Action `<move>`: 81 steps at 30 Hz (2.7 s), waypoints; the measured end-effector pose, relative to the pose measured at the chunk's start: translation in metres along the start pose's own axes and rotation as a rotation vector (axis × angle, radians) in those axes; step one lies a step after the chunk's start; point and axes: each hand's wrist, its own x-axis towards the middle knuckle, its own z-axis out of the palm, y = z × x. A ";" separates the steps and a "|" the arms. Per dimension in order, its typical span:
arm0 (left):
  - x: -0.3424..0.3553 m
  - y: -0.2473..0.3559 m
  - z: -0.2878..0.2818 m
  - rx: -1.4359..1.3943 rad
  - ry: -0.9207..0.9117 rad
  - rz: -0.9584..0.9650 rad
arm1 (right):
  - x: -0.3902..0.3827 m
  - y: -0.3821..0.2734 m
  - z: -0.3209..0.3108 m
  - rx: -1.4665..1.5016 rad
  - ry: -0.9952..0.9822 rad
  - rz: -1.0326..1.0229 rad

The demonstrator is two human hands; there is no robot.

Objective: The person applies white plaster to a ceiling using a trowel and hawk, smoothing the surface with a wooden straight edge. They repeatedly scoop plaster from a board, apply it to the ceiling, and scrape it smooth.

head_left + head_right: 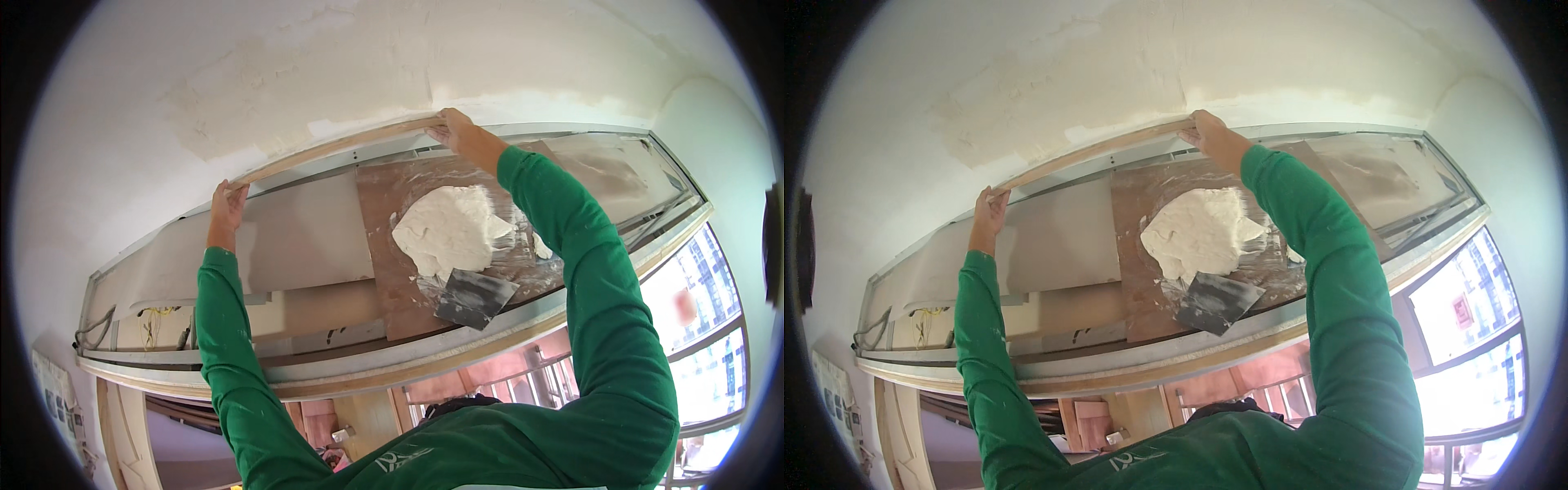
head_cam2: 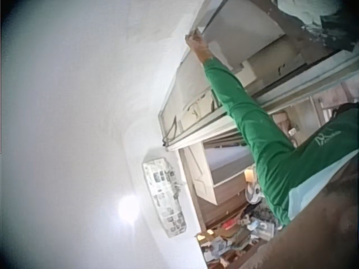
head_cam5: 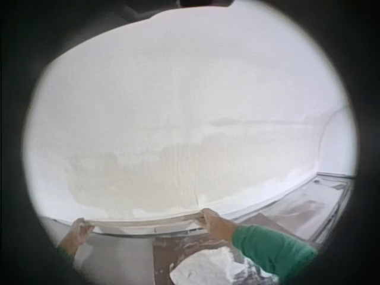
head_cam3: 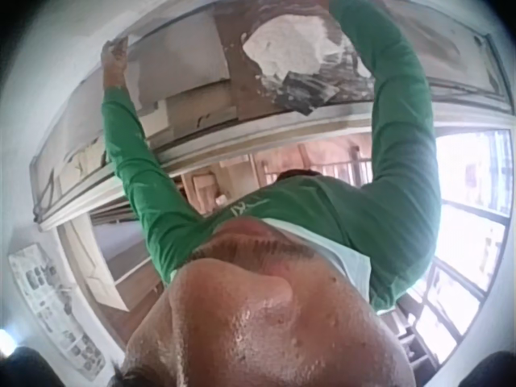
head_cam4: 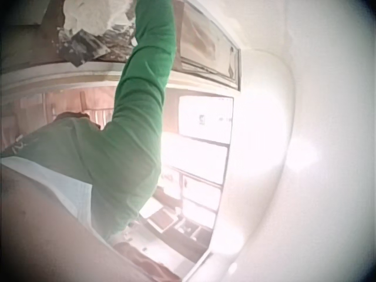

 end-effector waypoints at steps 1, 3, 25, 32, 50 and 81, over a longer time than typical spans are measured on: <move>0.006 0.000 0.000 -0.023 0.003 0.001 | 0.001 -0.001 0.004 0.006 0.002 0.006; 0.016 0.000 -0.003 -0.005 -0.011 0.026 | 0.004 -0.001 0.013 0.018 0.005 0.020; 0.056 0.096 0.044 0.108 -0.001 0.158 | 0.036 -0.070 0.077 0.118 0.019 -0.070; 0.063 0.115 0.080 0.119 -0.052 0.215 | 0.161 -0.096 0.034 -0.581 -0.249 -0.902; 0.048 0.180 0.130 0.071 -0.178 0.310 | 0.124 -0.205 0.072 -0.574 -0.204 -1.022; -0.023 0.038 0.039 0.006 -0.178 0.132 | -0.041 -0.050 -0.012 0.024 -0.034 -0.073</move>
